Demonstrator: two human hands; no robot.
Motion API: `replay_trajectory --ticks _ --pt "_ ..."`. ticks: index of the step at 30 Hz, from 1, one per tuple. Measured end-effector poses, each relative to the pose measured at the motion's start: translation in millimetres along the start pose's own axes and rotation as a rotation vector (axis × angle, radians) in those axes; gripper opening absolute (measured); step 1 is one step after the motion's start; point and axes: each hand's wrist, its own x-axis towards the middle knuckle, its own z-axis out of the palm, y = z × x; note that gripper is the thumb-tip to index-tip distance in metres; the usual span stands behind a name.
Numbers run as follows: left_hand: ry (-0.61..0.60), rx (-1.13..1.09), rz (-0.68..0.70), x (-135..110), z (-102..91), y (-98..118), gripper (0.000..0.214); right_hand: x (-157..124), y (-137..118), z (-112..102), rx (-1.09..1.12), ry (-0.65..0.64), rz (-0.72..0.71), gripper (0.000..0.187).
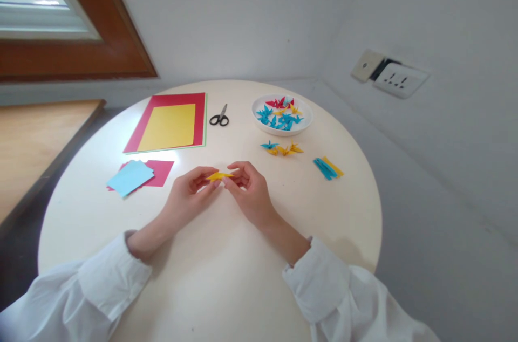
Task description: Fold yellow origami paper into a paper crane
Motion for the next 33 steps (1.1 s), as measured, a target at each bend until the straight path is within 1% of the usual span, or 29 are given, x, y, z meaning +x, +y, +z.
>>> replay_trajectory --ticks 4,6,9,12,17,21,26,29,33 --pt "-0.01 -0.134 -0.11 3.2 -1.9 0.1 0.022 0.5 -1.3 -1.4 -0.139 0.077 -0.096 0.021" --pt "-0.012 -0.184 -0.169 4.0 -2.8 -0.4 0.024 1.0 -0.4 -2.1 -0.19 0.093 -0.113 0.021" --pt "-0.012 -0.243 -0.221 4.4 -3.3 -2.6 0.023 1.5 2.2 -2.4 -0.199 0.07 -0.065 0.026" --pt "-0.029 -0.317 -0.236 4.4 -3.3 -4.4 0.021 1.7 4.8 -2.4 -0.146 0.024 -0.007 0.028" --pt "-0.025 -0.407 -0.289 4.9 -3.3 -2.4 0.016 1.9 6.5 -3.1 -0.122 0.017 -0.003 0.027" --pt "-0.047 -0.344 -0.294 4.5 -3.1 -1.7 0.019 1.2 4.1 -2.8 -0.213 0.013 -0.027 0.027" --pt "-0.107 -0.21 -0.209 3.1 -2.9 -0.5 0.023 0.1 0.2 -0.8 -0.28 0.025 -0.088 0.026" --pt "-0.119 -0.148 -0.186 3.2 -3.2 1.8 0.025 0.1 0.2 -0.6 -0.28 0.041 -0.081 0.02" --pt "-0.137 -0.132 -0.188 3.2 -3.8 4.2 0.026 1.7 1.9 -1.3 -0.262 0.065 -0.043 0.016"
